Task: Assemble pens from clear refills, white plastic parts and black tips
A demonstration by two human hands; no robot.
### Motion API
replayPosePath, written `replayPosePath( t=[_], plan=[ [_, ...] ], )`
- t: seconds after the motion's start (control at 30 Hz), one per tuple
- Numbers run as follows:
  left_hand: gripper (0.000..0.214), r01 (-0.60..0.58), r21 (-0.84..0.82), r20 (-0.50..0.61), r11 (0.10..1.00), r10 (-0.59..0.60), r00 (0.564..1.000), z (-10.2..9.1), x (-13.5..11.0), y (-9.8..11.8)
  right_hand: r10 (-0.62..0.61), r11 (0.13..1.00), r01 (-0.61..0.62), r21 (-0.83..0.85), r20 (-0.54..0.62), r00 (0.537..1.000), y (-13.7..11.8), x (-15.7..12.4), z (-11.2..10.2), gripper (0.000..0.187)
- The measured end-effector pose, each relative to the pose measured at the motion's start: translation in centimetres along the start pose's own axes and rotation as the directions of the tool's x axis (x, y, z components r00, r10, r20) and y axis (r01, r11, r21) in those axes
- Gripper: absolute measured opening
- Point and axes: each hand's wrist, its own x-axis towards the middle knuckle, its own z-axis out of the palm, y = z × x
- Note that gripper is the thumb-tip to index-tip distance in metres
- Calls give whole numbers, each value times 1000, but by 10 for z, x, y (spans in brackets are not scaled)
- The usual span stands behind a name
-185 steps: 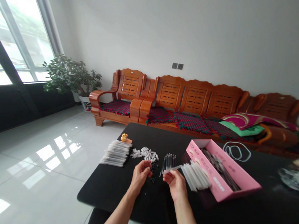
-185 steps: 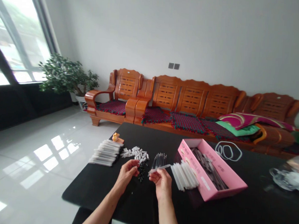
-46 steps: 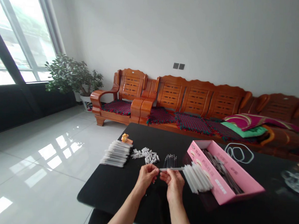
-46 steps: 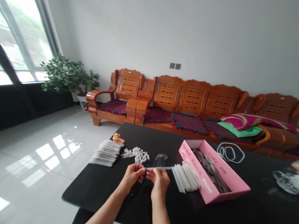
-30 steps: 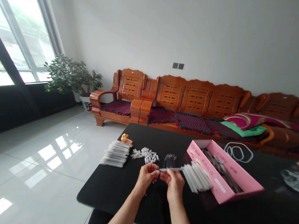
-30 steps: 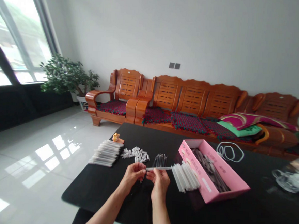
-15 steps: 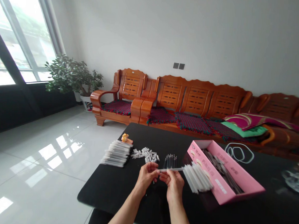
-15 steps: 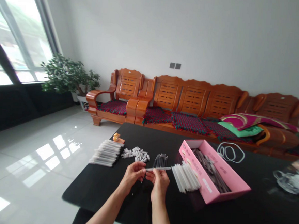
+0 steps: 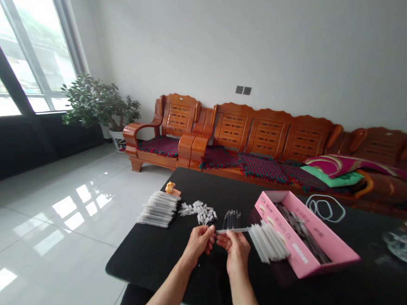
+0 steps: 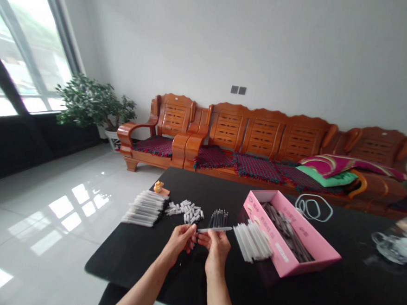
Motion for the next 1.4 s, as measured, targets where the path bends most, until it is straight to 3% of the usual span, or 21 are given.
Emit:
replayPosePath(
  t=[0.3,0.5,0.67,0.8,0.9,1.03,1.2,1.3,1.4],
  plan=[
    [43,-72,13,2,997,72,997,0,2,1,20,1000,-20,6,9,1000,1,2,-2,30],
    [28,-195,216,24,957,194,981,-2,0,1,58,998,-58,19,-23,998,3,2,-6,26],
    [23,-220,324,31,920,222,975,-5,0,-2,66,998,-66,6,-29,997,4,6,-10,24],
    [27,-149,344,-124,927,202,971,-24,8,-1,37,995,-43,-93,-60,997,6,11,-20,24],
    [20,-119,360,-283,925,230,931,-42,15,0,38,980,-41,-197,-18,999,13,13,-30,23],
    [14,-78,415,-323,906,228,919,-55,15,-6,63,957,-30,-288,104,993,26,10,-38,21],
    [15,-48,597,-253,801,245,936,-51,12,-17,64,930,3,-368,171,983,29,8,-41,22],
    [16,-77,743,-193,665,323,926,-46,13,-18,64,925,13,-380,188,980,27,8,-42,21],
    [14,-52,848,-142,528,322,936,-40,15,-16,72,922,4,-387,181,981,28,9,-43,21]
  ],
)
